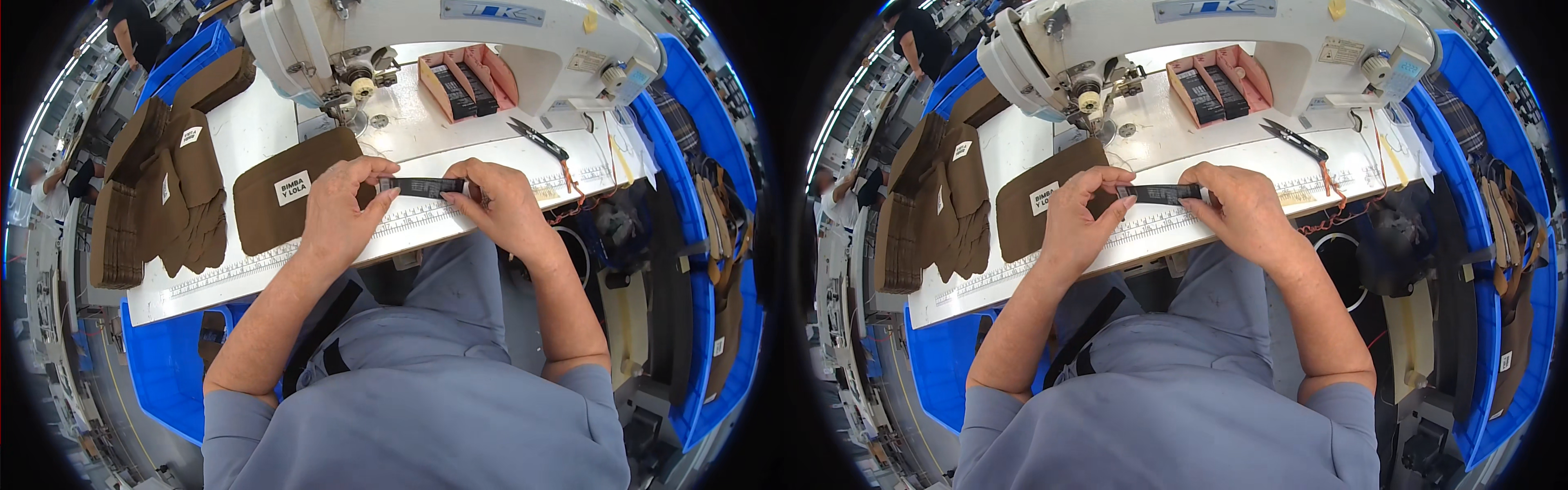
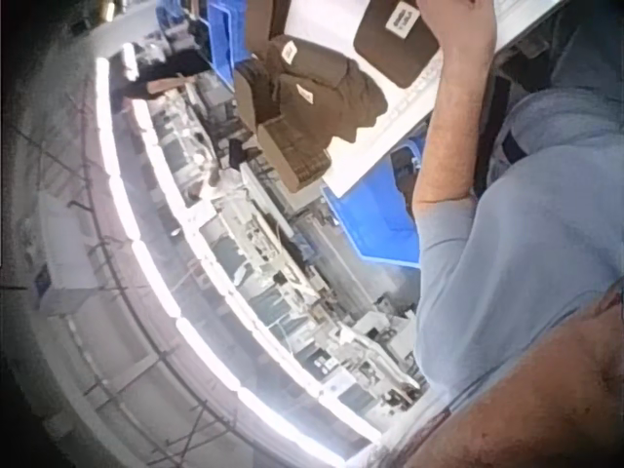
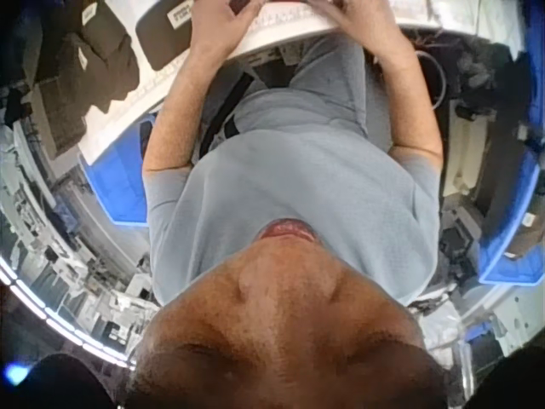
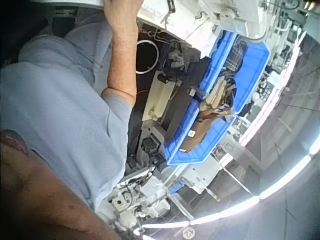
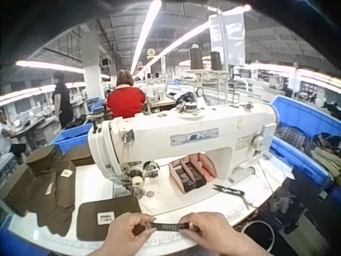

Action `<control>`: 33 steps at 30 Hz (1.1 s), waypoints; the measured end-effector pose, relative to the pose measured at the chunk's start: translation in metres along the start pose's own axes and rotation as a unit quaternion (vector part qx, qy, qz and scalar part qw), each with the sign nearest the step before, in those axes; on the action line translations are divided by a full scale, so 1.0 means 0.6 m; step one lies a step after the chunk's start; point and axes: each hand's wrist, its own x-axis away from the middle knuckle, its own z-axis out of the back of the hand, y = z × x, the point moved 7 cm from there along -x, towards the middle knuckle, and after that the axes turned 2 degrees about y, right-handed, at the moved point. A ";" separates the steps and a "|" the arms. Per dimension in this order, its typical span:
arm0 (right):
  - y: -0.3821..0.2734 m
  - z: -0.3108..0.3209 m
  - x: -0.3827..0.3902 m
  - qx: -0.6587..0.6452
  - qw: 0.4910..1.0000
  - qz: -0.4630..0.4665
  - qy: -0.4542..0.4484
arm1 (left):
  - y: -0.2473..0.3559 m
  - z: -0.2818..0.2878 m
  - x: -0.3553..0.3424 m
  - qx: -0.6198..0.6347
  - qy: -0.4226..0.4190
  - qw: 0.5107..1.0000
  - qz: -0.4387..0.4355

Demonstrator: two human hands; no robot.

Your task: The person aligns labels onto fabric pieces and sews them together using a sewing machine, then places the finished pieces into a blue bin.

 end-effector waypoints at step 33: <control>-0.067 -0.051 -0.034 0.055 0.987 0.132 -0.071 | -0.065 0.074 0.000 0.217 -0.037 0.956 0.193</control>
